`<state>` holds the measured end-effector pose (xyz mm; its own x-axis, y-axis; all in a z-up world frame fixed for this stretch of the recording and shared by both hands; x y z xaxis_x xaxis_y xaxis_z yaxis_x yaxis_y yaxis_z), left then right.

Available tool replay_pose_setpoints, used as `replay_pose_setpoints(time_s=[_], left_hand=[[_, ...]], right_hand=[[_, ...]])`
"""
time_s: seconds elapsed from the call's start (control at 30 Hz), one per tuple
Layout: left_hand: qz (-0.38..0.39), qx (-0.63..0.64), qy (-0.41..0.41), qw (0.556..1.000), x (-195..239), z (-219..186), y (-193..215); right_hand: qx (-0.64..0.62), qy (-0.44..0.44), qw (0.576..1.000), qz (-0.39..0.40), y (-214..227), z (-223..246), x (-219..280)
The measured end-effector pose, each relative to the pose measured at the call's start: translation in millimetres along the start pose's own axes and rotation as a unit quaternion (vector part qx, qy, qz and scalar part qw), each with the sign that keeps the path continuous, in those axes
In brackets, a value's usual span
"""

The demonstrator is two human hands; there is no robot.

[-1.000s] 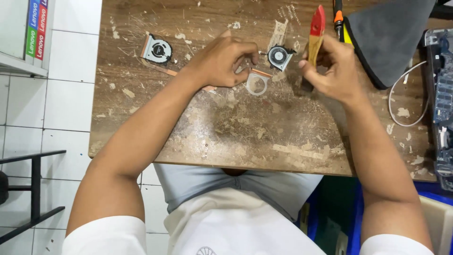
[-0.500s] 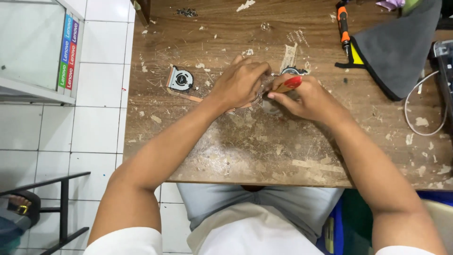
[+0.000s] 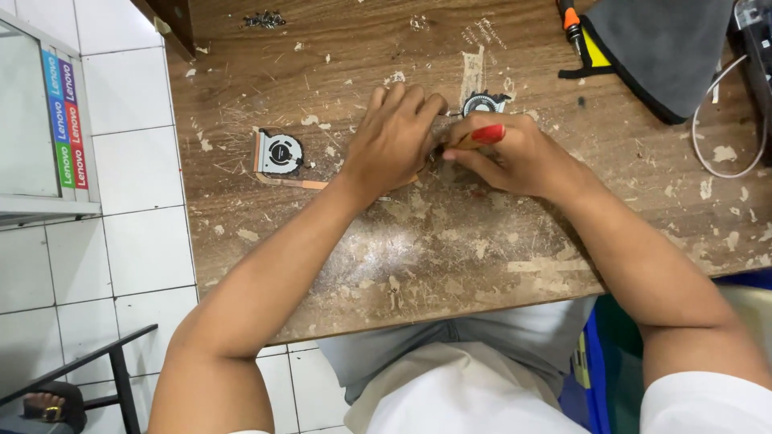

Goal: The person cleans two small laptop cooling fans and a copper heat pipe using a small brush. They scrub the fan blades and housing, then brush the heat pipe. Finally, they reattach a fan to its black plastic housing and secure it with a screwdriver.

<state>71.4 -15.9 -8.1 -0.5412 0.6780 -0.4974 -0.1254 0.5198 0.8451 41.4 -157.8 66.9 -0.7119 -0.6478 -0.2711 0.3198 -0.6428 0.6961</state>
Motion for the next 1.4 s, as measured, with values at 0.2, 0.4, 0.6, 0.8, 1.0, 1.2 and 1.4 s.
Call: replay_pose_setpoints(time_s=[0.2, 0.4, 0.6, 0.8, 1.0, 1.2, 1.4], left_hand=[[-0.02, -0.022, -0.008, 1.0, -6.4, -13.1, 22.4], [-0.009, -0.018, 0.017, 1.0, -5.8, -12.8, 22.2], [-0.023, -0.024, 0.013, 0.999, -4.6, -12.9, 25.4], [-0.047, -0.019, -0.003, 0.999, -7.1, -14.8, 28.4], [-0.05, -0.057, -0.021, 0.997, -5.8, -14.1, 26.2], [-0.034, -0.056, -0.008, 0.998, -5.6, -14.7, 25.6], [-0.033, -0.068, -0.005, 0.997, -4.6, -14.3, 23.1]], right_hand=[[0.033, -0.001, 0.998, 0.062, 8.7, -19.4, 21.4], [-0.046, -0.026, 0.997, 0.048, 3.6, -14.1, 19.7], [0.028, -0.01, 0.999, 0.025, 13.2, -50.0, 39.2], [-0.074, -0.024, 0.996, 0.041, 7.4, -20.1, 28.5], [0.013, 0.009, 0.998, 0.054, -1.6, -39.6, 36.4], [-0.056, -0.005, 0.997, 0.052, -12.4, -15.1, 22.7], [-0.019, -0.013, 0.999, 0.044, -16.9, -6.0, 14.9]])
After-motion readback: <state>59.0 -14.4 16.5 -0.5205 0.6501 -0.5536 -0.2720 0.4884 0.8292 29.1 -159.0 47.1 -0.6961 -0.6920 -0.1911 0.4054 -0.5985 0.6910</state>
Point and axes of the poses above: each hand's wrist, its own x-axis away from the middle knuckle, its own y-axis out of the back of the hand, z = x × y, the point moved 7 cm from there along -x, towards the middle knuckle, and after that the axes turned 11 degrees about -y, right-handed, at the moved point
